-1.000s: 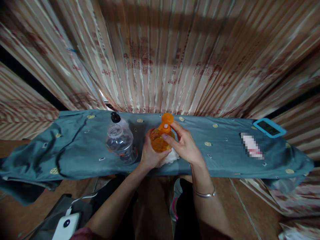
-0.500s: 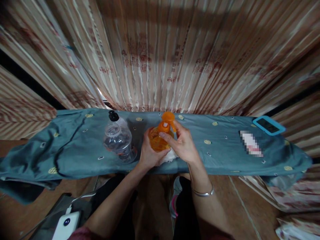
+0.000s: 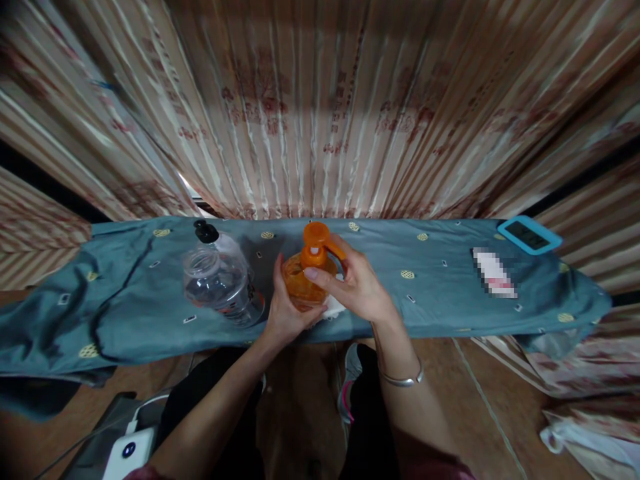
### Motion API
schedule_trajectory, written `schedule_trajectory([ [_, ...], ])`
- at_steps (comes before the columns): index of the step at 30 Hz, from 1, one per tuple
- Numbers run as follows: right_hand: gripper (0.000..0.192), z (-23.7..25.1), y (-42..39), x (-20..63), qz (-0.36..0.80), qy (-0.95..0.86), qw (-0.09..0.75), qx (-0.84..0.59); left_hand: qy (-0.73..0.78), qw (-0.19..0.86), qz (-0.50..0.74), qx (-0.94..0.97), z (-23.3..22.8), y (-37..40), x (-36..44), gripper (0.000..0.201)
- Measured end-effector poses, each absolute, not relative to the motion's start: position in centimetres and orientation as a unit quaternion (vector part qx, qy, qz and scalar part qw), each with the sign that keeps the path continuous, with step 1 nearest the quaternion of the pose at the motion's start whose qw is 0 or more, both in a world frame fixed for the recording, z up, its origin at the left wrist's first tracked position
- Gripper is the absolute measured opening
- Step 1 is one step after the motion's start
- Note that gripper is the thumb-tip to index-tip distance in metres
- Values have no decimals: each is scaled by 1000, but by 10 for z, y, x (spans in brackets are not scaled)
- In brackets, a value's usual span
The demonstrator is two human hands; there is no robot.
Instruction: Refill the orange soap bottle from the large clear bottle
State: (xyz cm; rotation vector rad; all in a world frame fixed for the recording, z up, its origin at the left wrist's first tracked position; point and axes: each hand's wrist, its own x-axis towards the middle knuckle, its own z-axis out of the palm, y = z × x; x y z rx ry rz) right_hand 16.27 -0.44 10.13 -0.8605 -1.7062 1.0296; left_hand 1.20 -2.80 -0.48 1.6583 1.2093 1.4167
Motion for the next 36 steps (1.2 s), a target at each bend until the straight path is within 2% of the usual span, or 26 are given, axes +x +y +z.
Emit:
schedule_trajectory([
  [3,52,99,-5,157,302,-705,484,-421,465,316,534,632,-9,-29,13,125],
  [5,56,97,-6,154,260,-699,489,-453,466,313,532,634,-11,-29,13,124],
  [11,32,95,-3,158,342,-694,517,-366,472,297,529,640,-18,-27,12,118],
  [15,27,104,-7,165,384,-677,546,-310,472,287,521,651,-21,-27,13,118],
  [19,31,119,-13,168,394,-635,602,-281,474,283,520,652,-22,-27,14,119],
  [22,30,123,-14,170,382,-628,621,-271,469,278,521,657,-23,-26,14,117],
  [26,33,123,-15,168,302,-640,626,-327,466,269,519,664,-24,-25,13,115],
  [29,28,124,-16,166,352,-625,641,-273,467,258,513,672,-23,-24,12,114],
  [33,27,125,-16,161,283,-639,642,-315,469,240,506,683,-20,-25,12,110],
  [36,26,127,-18,158,285,-640,650,-294,473,232,500,687,-19,-24,12,108],
])
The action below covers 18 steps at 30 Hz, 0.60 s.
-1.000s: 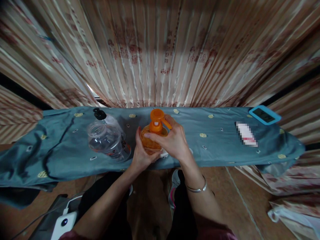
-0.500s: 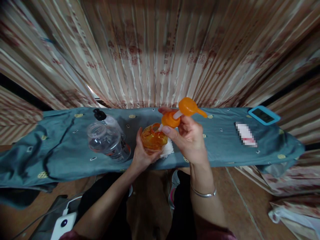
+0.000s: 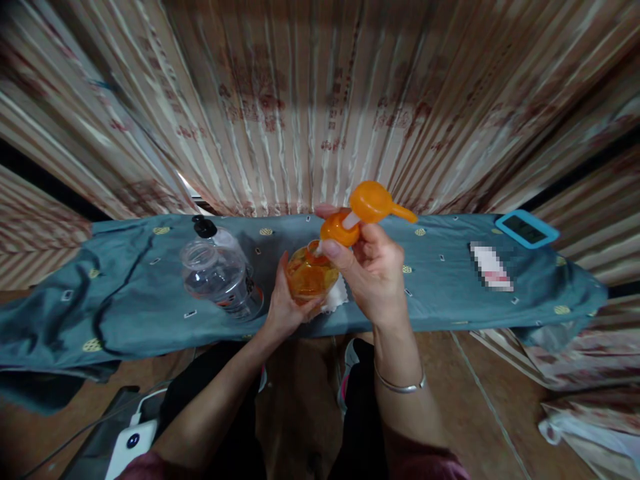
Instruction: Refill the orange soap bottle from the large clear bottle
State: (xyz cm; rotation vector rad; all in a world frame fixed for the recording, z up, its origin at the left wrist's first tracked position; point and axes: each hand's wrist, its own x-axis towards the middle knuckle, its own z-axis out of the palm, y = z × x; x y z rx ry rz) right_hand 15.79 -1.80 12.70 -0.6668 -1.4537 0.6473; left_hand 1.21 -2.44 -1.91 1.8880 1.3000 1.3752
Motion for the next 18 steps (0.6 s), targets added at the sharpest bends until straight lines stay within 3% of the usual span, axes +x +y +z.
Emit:
schedule_trajectory([
  [10,24,132,-26,158,171,-650,647,-360,473,233,502,686,-14,-22,12,100],
  [18,19,139,-42,163,154,-577,754,-273,455,220,513,694,-20,-19,10,97],
])
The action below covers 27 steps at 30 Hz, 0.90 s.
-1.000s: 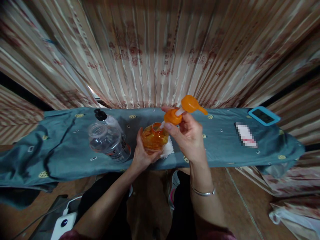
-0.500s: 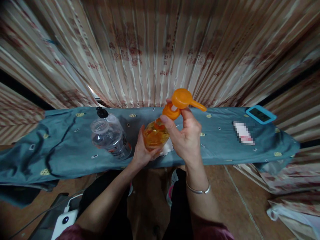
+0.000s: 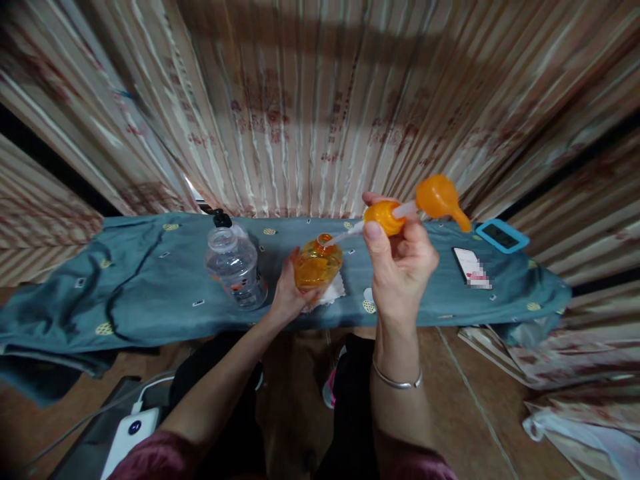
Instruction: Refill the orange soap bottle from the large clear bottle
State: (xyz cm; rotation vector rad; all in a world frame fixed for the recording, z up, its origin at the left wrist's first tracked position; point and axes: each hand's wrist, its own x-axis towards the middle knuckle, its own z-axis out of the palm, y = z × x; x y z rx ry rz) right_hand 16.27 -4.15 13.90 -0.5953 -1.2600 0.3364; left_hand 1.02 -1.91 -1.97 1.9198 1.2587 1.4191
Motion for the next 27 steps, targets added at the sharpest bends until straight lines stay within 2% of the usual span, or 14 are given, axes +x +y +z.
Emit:
schedule_trajectory([
  [4,24,161,-57,171,126,-551,781,-267,455,209,517,694,-21,-17,8,96],
  [5,21,168,-62,174,133,-524,795,-275,455,209,518,694,-21,-17,8,97],
  [11,22,199,-94,210,109,-522,793,-294,460,224,525,680,-21,-15,10,100],
  [12,22,200,-100,219,83,-536,781,-310,461,223,528,678,-21,-14,11,100],
  [15,20,196,-113,248,102,-537,772,-325,459,217,532,678,-22,-12,13,99],
  [18,33,173,-118,281,146,-486,739,-443,456,215,537,676,-23,-10,14,100],
  [21,40,130,-107,318,214,-441,664,-564,457,208,538,677,-23,-9,14,101],
  [24,42,78,-85,353,281,-445,535,-661,463,201,533,679,-22,-10,14,100],
  [27,20,33,-56,372,296,-492,366,-732,465,200,529,681,-20,-10,14,100],
])
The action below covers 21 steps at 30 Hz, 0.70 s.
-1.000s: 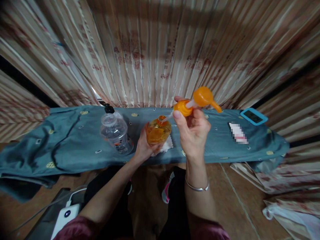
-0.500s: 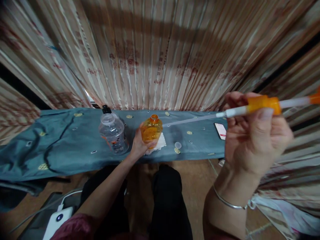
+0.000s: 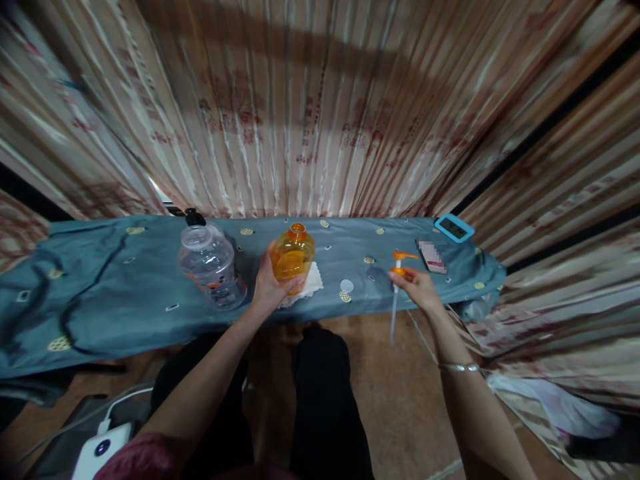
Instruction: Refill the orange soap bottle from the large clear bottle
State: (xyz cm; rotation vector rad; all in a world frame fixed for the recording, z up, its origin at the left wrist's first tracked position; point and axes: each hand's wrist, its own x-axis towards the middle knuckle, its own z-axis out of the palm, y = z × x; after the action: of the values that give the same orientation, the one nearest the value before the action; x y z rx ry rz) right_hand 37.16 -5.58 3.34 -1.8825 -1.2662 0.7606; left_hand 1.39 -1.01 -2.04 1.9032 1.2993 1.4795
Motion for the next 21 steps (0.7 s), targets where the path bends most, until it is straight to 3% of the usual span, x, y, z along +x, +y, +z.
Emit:
schedule_trajectory([
  [4,28,3,-16,365,180,-539,148,-809,463,209,531,678,-20,-9,14,100],
  [9,38,-8,25,342,102,-562,-18,-821,469,220,529,672,-21,-9,13,97],
  [14,45,-11,45,333,67,-554,-83,-825,482,227,517,670,-18,-11,12,97],
  [21,50,-7,44,327,54,-556,-94,-824,479,230,525,665,-19,-9,13,97],
])
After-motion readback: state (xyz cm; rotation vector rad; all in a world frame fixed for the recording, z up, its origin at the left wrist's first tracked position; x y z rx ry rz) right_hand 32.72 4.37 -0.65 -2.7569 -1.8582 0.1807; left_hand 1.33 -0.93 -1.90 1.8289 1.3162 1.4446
